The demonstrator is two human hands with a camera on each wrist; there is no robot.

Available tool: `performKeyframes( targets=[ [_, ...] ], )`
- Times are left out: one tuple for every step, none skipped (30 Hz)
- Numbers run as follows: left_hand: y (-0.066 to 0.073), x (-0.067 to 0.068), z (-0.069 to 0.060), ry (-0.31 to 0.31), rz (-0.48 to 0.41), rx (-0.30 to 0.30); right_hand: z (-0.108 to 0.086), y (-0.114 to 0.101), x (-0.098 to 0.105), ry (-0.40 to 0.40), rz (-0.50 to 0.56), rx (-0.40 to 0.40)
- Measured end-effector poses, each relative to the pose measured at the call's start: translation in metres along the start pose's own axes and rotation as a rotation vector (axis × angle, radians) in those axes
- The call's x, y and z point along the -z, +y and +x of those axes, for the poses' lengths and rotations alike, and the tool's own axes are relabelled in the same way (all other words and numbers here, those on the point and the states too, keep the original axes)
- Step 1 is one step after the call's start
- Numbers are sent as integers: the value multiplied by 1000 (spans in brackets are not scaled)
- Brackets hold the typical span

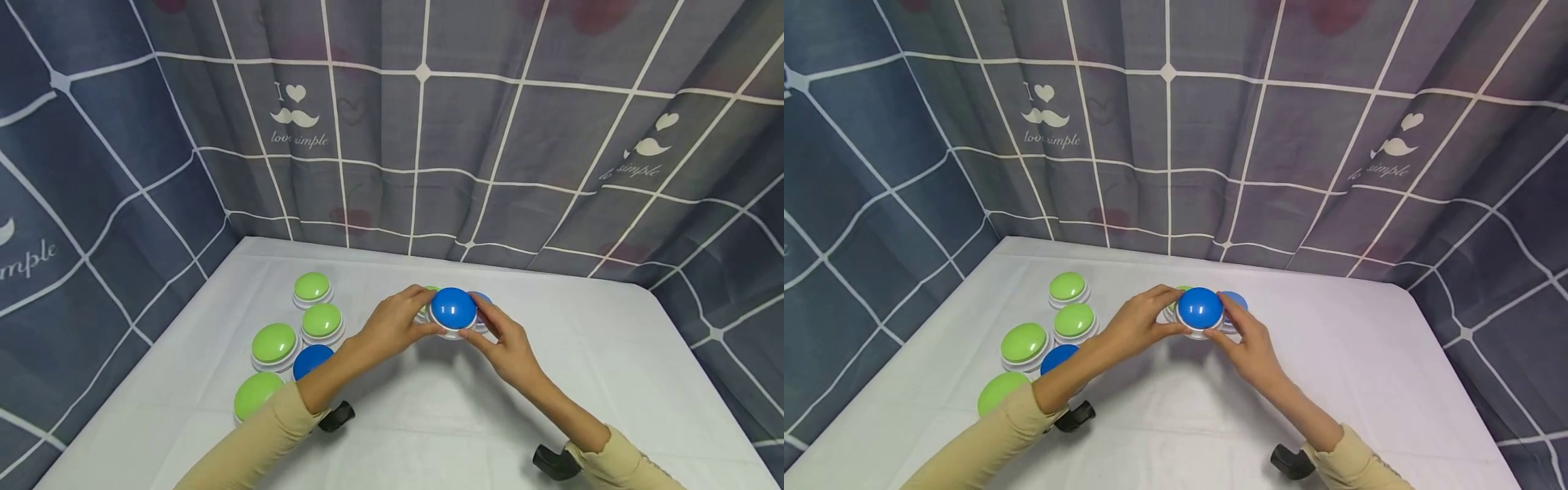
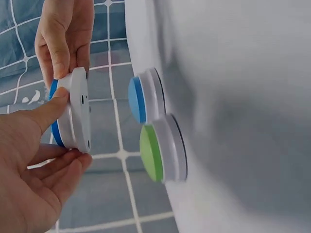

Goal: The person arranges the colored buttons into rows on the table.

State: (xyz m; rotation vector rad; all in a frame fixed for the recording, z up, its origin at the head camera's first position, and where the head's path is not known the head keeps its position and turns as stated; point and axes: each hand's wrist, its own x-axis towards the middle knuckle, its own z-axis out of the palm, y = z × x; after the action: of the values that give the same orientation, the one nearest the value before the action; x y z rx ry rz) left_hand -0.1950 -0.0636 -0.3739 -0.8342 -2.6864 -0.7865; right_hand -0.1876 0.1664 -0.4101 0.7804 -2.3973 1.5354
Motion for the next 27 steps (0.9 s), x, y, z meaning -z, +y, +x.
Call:
performKeyframes(
  targets=[
    [1, -4, 7, -9, -6, -15, -1, 3, 5, 18, -8, -3],
    [2, -9, 14, -17, -12, -28, -1, 5, 10, 35, -12, -8],
    [3, -13, 20, -28, -14, -37, -2, 8, 15, 47, -24, -15],
    [4, -17, 25, -41, -14, -43, -3, 10, 19, 56, -33, -24],
    [5, -21, 31, -52, -14, -49, -3, 12, 23, 64, -46, -29],
    [5, -25, 36, -62, -7, -54, -4, 14, 26, 71, -55, -35],
    [5, -28, 40, -72, 0, -57, -4, 16, 30, 75, -65, -41],
    [6, -32, 44, -82, 2, -60, -5, 18, 33, 78, -77, -49],
    [6, -36, 49, -91, 3, -67, -5, 20, 36, 80, -88, -55],
    [6, -39, 53, -99, 2, -73, -6, 21, 39, 81, -97, -62],
    [7, -42, 57, -106, -2, -77, -6, 23, 43, 82, -108, -69],
    [7, -45, 61, -111, -5, -81, -6, 25, 46, 81, -115, -79],
    [7, -48, 65, -119, -10, -84, -7, 27, 49, 80, -124, -90],
    [8, -51, 69, -125, -14, -86, -7, 28, 53, 77, -134, -101],
    [8, -54, 74, -131, -11, -89, -7, 30, 56, 75, -142, -110],
    [9, -57, 78, -137, -6, -90, -7, 32, 59, 73, -150, -119],
    [9, -60, 82, -141, -3, -94, -7, 34, 62, 73, -158, -126],
    [10, -62, 86, -144, 3, -99, -7, 36, 65, 73, -166, -132],
    [10, -65, 90, -148, 6, -103, -7, 37, 68, 72, -176, -136],
    [11, -67, 93, -150, 8, -108, -7, 39, 71, 72, -186, -139],
    [11, -69, 97, -152, 8, -113, -7, 41, 73, 74, -194, -141],
    [12, -72, 100, -153, 4, -120, -7, 43, 75, 76, -202, -144],
    [12, -74, 103, -155, 0, -125, -7, 45, 77, 76, -210, -147],
    [12, -76, 106, -159, 0, -129, -7, 47, 79, 76, -217, -150],
    [12, -78, 109, -164, -2, -134, -7, 49, 81, 78, -225, -155],
    [12, -81, 112, -170, -2, -141, -8, 52, 82, 80, -234, -162],
    [12, -84, 115, -176, -4, -145, -8, 55, 83, 84, -238, -169]
  ],
)
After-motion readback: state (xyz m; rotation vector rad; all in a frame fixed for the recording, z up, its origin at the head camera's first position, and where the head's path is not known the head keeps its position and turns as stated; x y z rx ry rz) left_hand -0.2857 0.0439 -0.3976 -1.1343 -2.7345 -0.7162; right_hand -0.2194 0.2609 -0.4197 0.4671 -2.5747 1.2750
